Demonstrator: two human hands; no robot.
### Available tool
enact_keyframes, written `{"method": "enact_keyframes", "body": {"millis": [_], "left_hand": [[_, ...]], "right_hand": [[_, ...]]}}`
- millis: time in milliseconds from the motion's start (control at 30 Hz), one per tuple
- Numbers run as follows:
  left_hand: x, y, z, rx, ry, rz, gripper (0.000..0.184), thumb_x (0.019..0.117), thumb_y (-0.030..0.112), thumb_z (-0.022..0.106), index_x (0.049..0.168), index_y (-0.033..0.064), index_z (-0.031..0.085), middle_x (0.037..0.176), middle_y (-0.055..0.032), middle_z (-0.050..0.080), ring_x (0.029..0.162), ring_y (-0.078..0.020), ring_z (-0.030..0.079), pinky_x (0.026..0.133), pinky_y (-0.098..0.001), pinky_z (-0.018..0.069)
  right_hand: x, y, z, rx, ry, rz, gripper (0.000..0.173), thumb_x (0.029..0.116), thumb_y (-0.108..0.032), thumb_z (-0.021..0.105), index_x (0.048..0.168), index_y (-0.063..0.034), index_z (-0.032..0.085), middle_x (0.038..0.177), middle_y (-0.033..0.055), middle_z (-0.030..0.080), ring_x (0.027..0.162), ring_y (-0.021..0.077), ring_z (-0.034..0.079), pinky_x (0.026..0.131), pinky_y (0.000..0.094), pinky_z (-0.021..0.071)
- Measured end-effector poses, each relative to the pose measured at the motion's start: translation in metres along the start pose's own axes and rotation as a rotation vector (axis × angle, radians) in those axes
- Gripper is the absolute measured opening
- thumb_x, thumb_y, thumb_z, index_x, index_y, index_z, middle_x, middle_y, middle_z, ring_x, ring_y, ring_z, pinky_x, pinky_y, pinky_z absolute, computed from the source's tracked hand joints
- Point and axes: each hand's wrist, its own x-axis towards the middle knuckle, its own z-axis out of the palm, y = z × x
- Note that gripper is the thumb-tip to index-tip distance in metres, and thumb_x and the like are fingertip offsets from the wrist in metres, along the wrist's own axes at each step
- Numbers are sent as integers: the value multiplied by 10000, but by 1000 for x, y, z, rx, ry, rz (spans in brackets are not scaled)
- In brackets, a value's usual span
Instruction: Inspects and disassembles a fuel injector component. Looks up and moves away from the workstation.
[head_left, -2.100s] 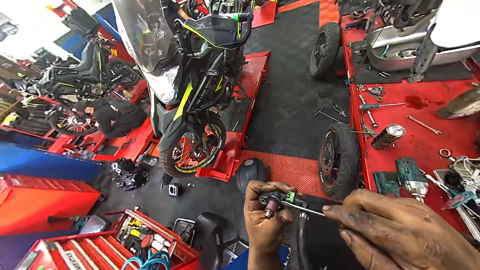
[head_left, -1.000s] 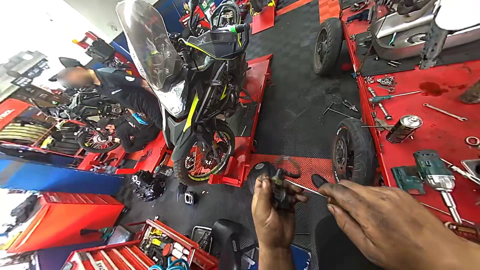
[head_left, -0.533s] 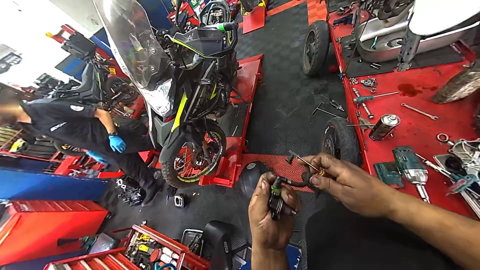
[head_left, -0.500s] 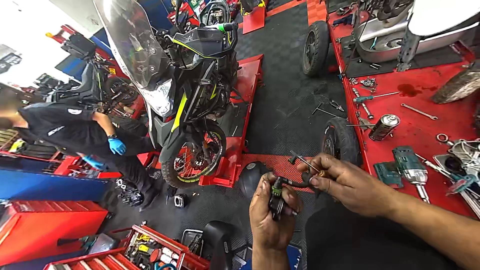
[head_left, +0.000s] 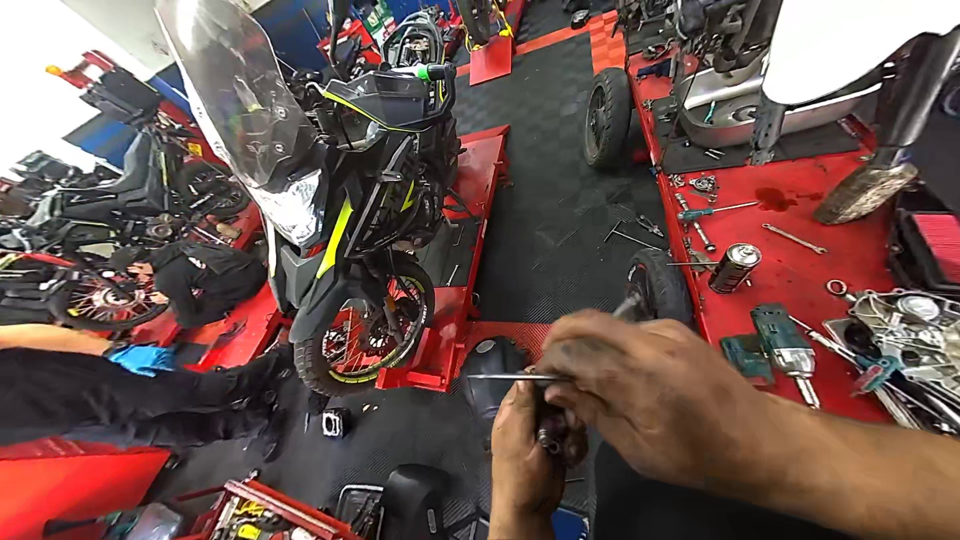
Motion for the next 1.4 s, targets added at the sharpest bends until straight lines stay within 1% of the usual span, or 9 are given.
{"method": "enact_keyframes", "body": {"millis": [100, 200, 333, 467, 800, 1033, 1167, 1300, 1400], "left_hand": [[-1, -1, -2, -295, -32, -18, 501, 1076, 519, 385, 1008, 126, 688, 682, -5, 638, 522, -89, 596, 482, -240, 502], [-1, 0, -11, -392, -134, -40, 519, 1034, 599, 423, 1208, 172, 663, 740, -4, 656, 527, -94, 579, 503, -250, 493], [1, -1, -12, -469, -159, -9, 510, 1021, 594, 467, 1121, 138, 669, 872, -49, 683, 496, -99, 558, 451, -235, 482], [0, 2, -15, -465, -84, 56, 528, 1034, 595, 419, 1066, 141, 688, 724, -19, 657, 468, -98, 566, 449, -242, 492], [-2, -4, -23, -537, -226, 62, 458, 1014, 521, 535, 1067, 104, 717, 699, -26, 661, 519, -125, 615, 502, -269, 516], [-1, -8, -30, -517, -273, 71, 490, 1010, 545, 530, 1092, 103, 722, 707, -37, 671, 501, -118, 593, 502, -268, 506], [0, -2, -28, -424, -164, 47, 571, 1002, 615, 492, 1165, 109, 702, 744, -58, 675, 453, -100, 555, 431, -233, 477], [-1, 0, -21, -363, -91, -20, 823, 919, 806, 399, 1243, 101, 673, 748, -53, 646, 434, -97, 510, 409, -240, 456], [0, -2, -23, -444, -119, 9, 883, 830, 851, 499, 1269, 98, 642, 779, -44, 640, 433, -89, 481, 408, -231, 431]], "right_hand": [[-15, -1, -9, 256, -30, 48, 304, 1049, -317, 452, 1167, -194, 704, 1015, -26, 612, 793, 29, 585, 600, 206, 486], [-40, 6, -15, 322, -266, 123, 374, 1057, -282, 396, 1237, -185, 709, 905, 34, 655, 766, 141, 629, 606, 322, 509], [-69, 3, -12, 226, -414, 151, 348, 1055, -215, 491, 1349, -117, 650, 947, 115, 714, 784, 253, 701, 653, 416, 585], [-63, -7, -13, 226, -439, 166, 342, 1064, -196, 522, 1361, -100, 660, 944, 157, 730, 774, 292, 716, 646, 450, 580], [-56, -11, -3, 361, -467, 149, 339, 1087, -180, 485, 1354, -56, 652, 922, 162, 745, 747, 291, 721, 642, 438, 578], [-62, -10, 3, 311, -428, 147, 342, 1083, -214, 467, 1352, -113, 653, 861, 99, 727, 694, 240, 692, 582, 407, 548], [-62, -8, 3, 233, -440, 157, 354, 1071, -218, 483, 1361, -131, 665, 860, 107, 723, 695, 252, 691, 572, 420, 541], [-69, 0, 11, 132, -331, 138, 359, 1068, -258, 458, 1318, -159, 695, 849, 55, 712, 674, 188, 670, 536, 361, 519], [-72, 3, 13, 121, -286, 128, 361, 1072, -284, 445, 1307, -170, 694, 844, 37, 704, 665, 160, 656, 528, 331, 505]]}}
